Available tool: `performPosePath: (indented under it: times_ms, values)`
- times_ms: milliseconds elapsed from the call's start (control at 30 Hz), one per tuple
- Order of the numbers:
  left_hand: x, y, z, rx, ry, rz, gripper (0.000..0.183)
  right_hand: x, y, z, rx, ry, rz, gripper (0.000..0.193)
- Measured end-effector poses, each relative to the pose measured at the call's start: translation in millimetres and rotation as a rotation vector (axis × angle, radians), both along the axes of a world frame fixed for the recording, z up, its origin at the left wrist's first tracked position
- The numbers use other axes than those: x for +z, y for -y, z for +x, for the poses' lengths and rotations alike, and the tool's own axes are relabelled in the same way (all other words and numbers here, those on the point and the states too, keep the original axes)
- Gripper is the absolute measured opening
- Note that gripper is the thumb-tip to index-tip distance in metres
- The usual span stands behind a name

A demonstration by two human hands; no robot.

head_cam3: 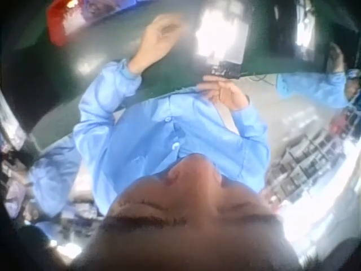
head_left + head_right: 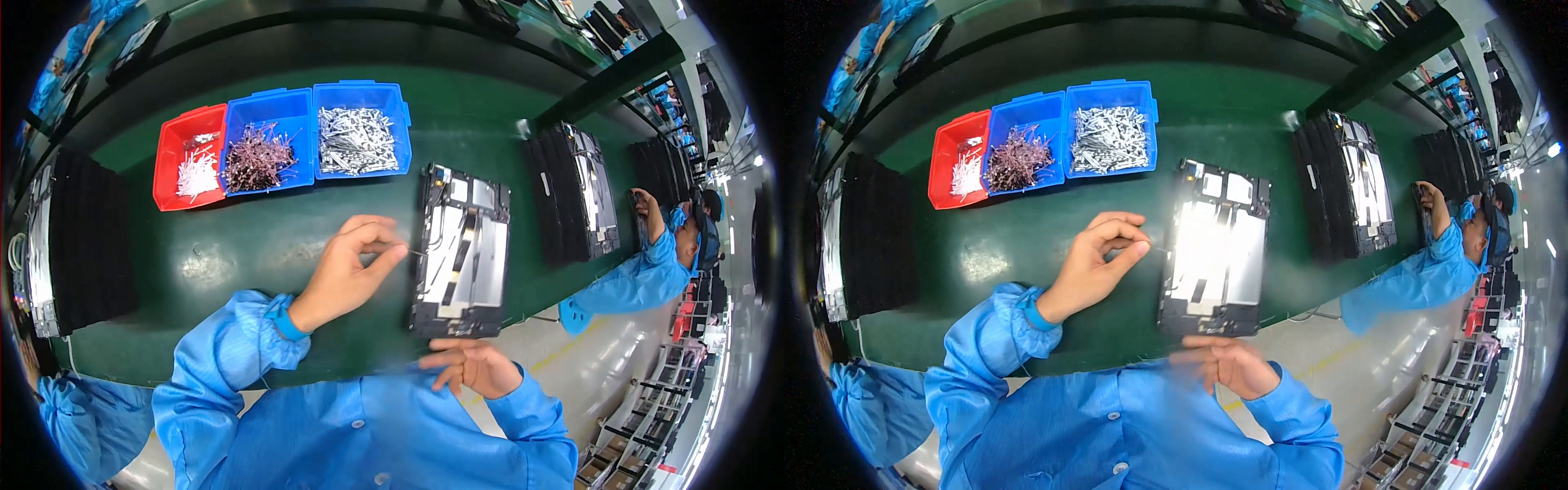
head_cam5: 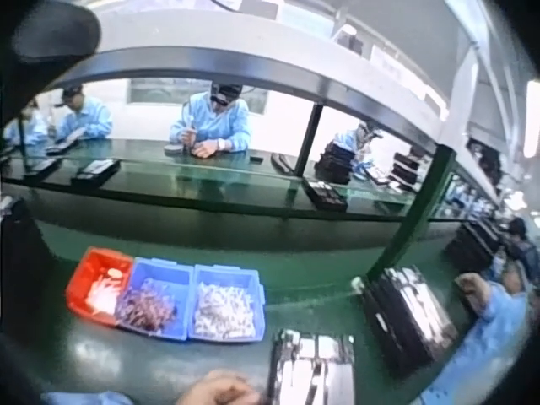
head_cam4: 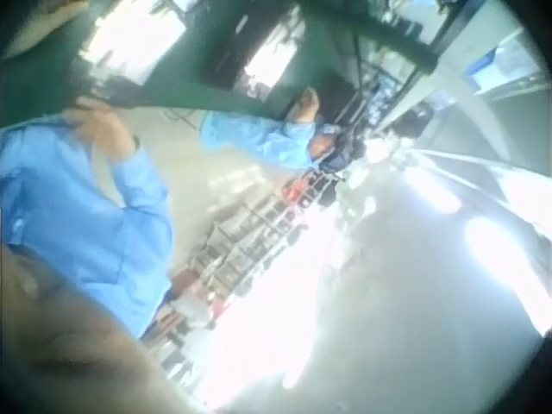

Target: The person assembles tablets by taking wires from bins, peeling adhesive backing, attaching the wires and side components into tablet frames by hand, and placing the assembled frames onto a stack.

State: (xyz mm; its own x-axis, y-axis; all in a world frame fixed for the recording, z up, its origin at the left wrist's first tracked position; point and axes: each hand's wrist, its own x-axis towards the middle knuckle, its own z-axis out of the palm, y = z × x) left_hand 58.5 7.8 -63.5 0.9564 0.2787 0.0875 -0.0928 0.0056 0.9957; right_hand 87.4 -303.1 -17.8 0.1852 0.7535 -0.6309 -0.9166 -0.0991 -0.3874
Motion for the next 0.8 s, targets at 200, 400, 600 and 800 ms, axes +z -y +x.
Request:
performPosePath:
  times_ms: [200, 400, 600, 800]
  values:
    - [-4, 35, 25, 0.157, 0.069, 0.153, 0.012, 39, 7, 47, 0.33, 1.13, 0.043, 0.031]
    - [-5, 56, 31, 0.217, 0.117, 0.111, 0.011, 20, -59, 147, -0.113, 1.836, -0.73, 0.05]
    - [-11, 43, 7, 0.208, 0.05, 0.036, 0.01, 5, -110, 136, 0.207, 1.91, -0.87, 0.057]
    - [4, 37, -69, 0.199, 0.005, 0.138, 0.009, 8, -127, 62, 0.347, 2.216, -0.696, 0.053]
